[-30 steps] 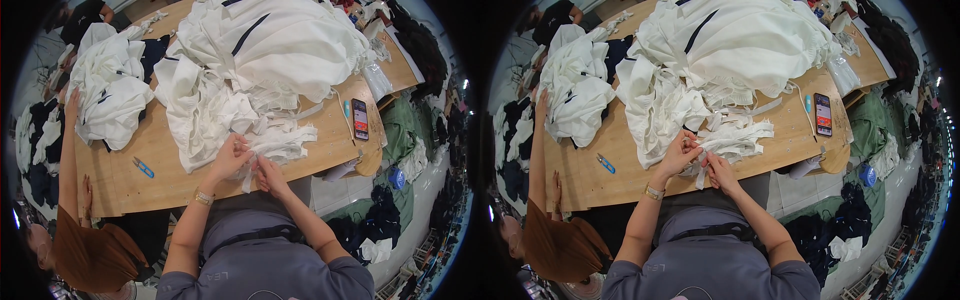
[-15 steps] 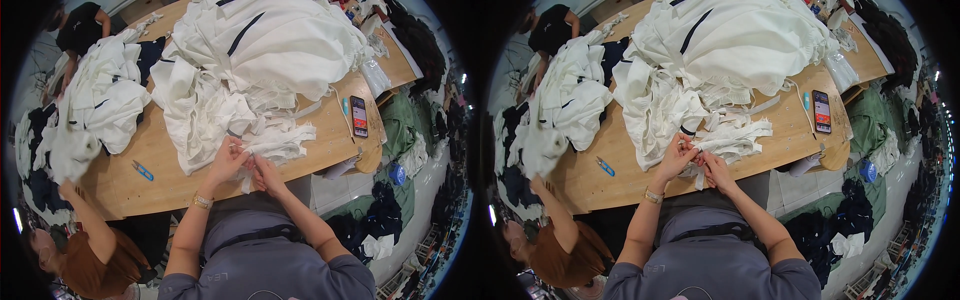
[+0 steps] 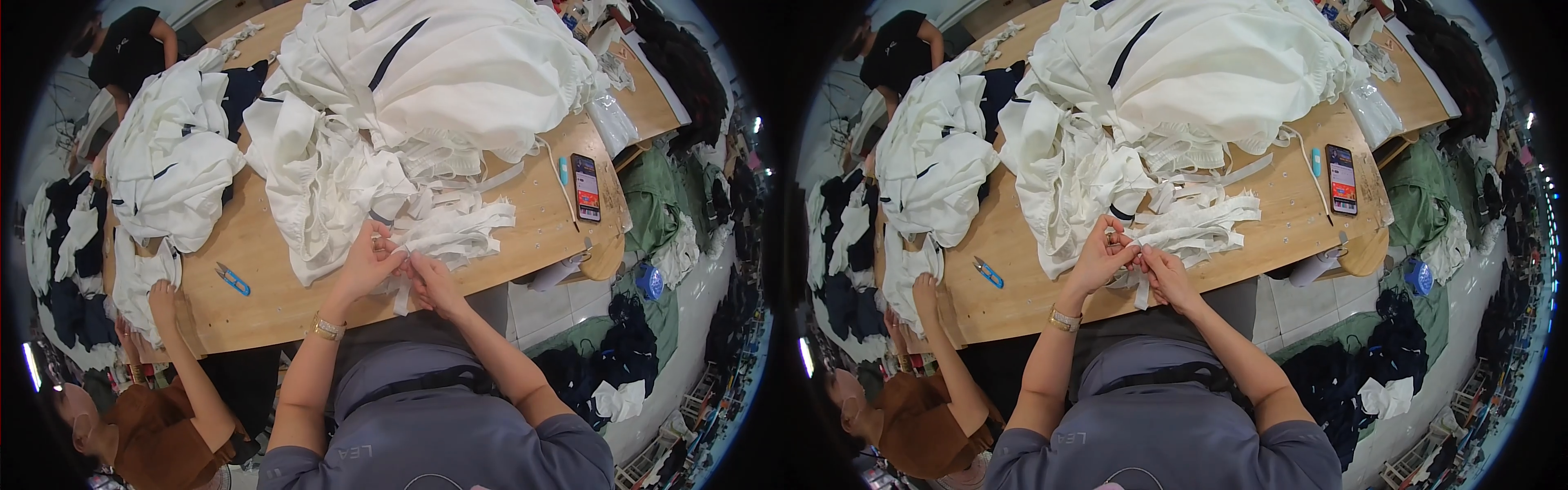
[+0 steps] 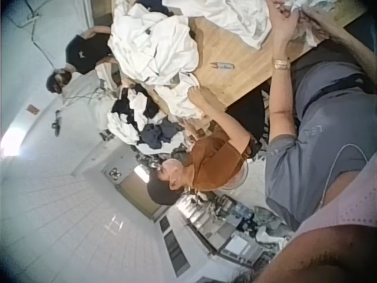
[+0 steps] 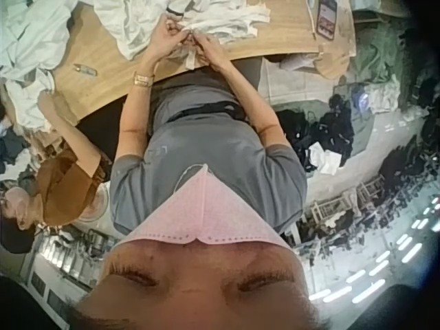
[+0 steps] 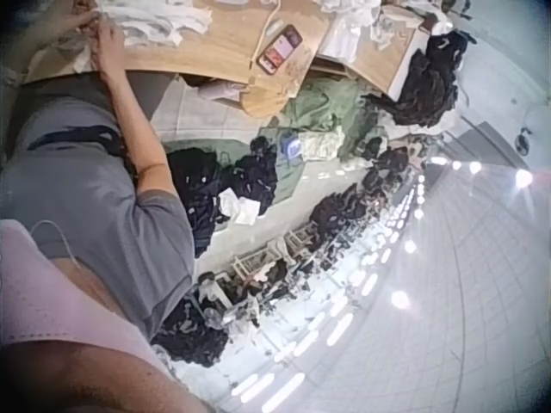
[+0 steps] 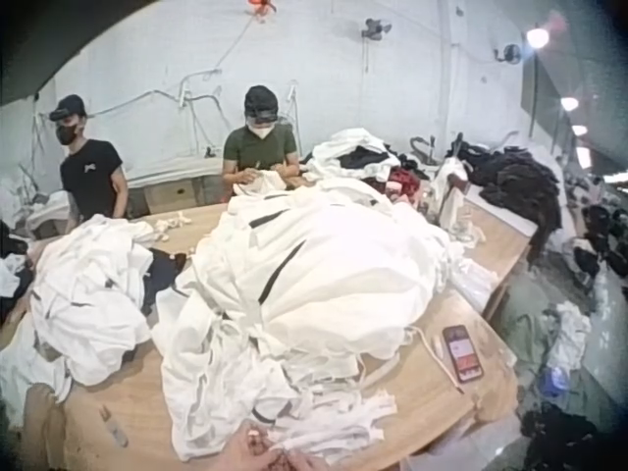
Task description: The recorder is cutting strips from a pile of white fabric using scissors.
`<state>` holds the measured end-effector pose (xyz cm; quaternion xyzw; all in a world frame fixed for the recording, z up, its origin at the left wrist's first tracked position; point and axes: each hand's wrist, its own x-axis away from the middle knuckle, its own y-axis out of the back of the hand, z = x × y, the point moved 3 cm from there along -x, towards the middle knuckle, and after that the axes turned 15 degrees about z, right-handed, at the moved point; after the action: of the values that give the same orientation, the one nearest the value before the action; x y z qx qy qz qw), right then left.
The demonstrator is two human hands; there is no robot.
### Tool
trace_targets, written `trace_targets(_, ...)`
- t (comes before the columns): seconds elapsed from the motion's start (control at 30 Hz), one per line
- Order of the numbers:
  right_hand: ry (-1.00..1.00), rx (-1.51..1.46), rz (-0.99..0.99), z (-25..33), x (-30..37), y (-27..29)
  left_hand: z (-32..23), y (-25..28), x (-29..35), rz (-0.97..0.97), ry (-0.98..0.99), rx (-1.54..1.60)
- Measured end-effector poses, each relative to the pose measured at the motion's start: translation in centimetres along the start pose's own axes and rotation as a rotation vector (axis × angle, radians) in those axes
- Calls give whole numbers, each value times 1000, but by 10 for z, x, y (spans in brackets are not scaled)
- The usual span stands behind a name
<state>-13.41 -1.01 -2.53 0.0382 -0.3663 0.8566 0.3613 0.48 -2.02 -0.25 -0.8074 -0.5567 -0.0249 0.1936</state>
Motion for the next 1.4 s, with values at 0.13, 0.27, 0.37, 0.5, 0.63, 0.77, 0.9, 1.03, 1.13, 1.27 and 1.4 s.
trace_targets(0.13, -17, 32, -49, 3, 1, -2, -6, -1, -1, 5, 7, 22)
trace_targets(0.27, -44, -27, -23, 4, 3, -4, -5, 1, -1, 64, 36, -9)
trace_targets(0.37, -52, 25, -52, 6, 1, -3, -3, 0, -3, 98, 30, 10)
trace_targets(0.5, -21, 58, -39, 6, 0, -1, -2, 1, -2, 126, 23, 10)
trace_targets(0.63, 51, -61, -125, 14, 7, 8, -29, -8, -5, -40, -107, -587)
trace_targets(0.77, 211, -124, -143, 24, 12, 23, -48, 12, -18, -391, -253, -1088)
trace_targets(0.9, 326, -141, -125, 39, 16, 24, -50, 43, -32, -595, -179, -1298)
trace_targets(1.03, 347, -118, -109, 52, 15, 25, -58, 68, -37, -497, -230, -933)
trace_targets(1.13, 368, -30, -148, 75, 5, 19, -92, 74, -33, -440, -376, -474)
trace_targets(1.27, 508, 323, -38, 140, -21, -23, -147, 53, -13, -248, -436, -226)
trace_targets(1.4, 440, 577, 207, 179, -48, -88, -187, 28, 14, -108, -401, -374)
